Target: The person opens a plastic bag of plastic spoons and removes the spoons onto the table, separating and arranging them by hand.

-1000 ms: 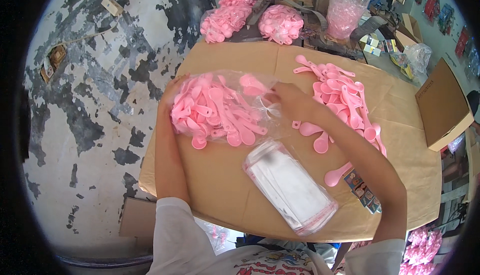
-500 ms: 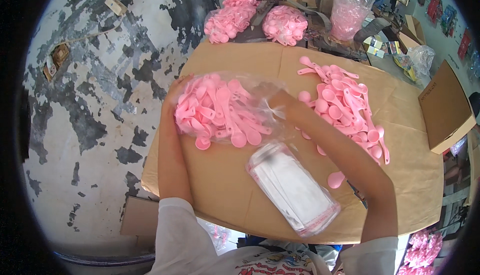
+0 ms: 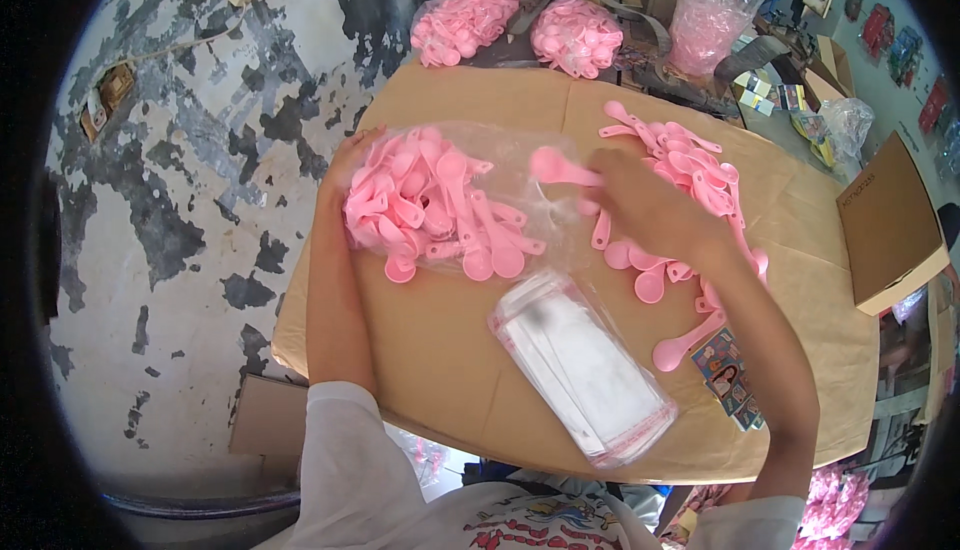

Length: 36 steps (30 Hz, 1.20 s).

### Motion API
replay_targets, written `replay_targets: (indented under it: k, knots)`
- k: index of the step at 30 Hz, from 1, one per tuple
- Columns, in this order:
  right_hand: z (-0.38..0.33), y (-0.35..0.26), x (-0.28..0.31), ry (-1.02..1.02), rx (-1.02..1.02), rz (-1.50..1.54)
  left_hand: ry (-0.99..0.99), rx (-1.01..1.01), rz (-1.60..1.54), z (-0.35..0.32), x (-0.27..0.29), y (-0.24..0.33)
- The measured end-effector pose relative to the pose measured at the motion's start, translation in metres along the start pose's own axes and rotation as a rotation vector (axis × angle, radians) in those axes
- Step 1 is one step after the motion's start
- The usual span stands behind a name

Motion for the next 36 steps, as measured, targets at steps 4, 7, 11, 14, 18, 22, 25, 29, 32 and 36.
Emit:
replay_targets:
  k: [4, 7, 11, 14, 18, 22, 25, 29, 32, 36]
  knots:
    - [-0.054, -0.016, 0.054, 0.226, 0.018, -0.621, -0.016, -0.017, -0.016, 0.0, -0.012, 0.008]
    - [-0.031, -0.014, 0.008, 0.01, 0.013, -0.143, -0.006, -0.009, -0.023, 0.0, -0.012, 0.007]
    - [0.034, 0.015, -0.084, 0.126, 0.246, 0.121, 0.009, 0.009, -0.044, -0.005, -0.007, 0.005]
    - [0.072, 0.038, -0.121, 0.095, 0.194, 0.144, 0.031, -0.011, 0.011, -0.008, -0.013, 0.009]
    - [0.076, 0.069, -0.118, -0.027, 0.269, 0.32, -0.038, 0.022, -0.067, -0.01, -0.031, 0.018]
    - [0.053, 0.013, -0.075, -0.057, 0.29, 0.223, -0.022, 0.01, -0.078, -0.008, 0.0, 0.005]
    - [0.027, 0.002, -0.032, 0.022, 0.116, 0.064, -0.021, -0.013, 0.007, -0.001, -0.006, 0.007]
    - [0.0, 0.006, -0.003, 0.011, -0.115, 0.142, -0.026, 0.01, -0.08, 0.0, -0.005, 0.002]
    - [-0.017, 0.012, 0.019, 0.07, -0.108, 0.083, -0.028, 0.008, -0.104, -0.001, -0.016, 0.002]
    - [-0.037, 0.022, 0.043, 0.141, -0.008, 0.171, -0.015, 0.024, -0.094, 0.003, -0.015, 0.0]
Point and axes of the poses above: each hand's wrist, its own z-axis towards the middle knuckle, its own x-axis out of the back of the hand, y = z × x, the point moved 9 cm from there along z, towards the middle knuckle, and after that the axes turned 4 degrees about x, right-handed, at the moved point
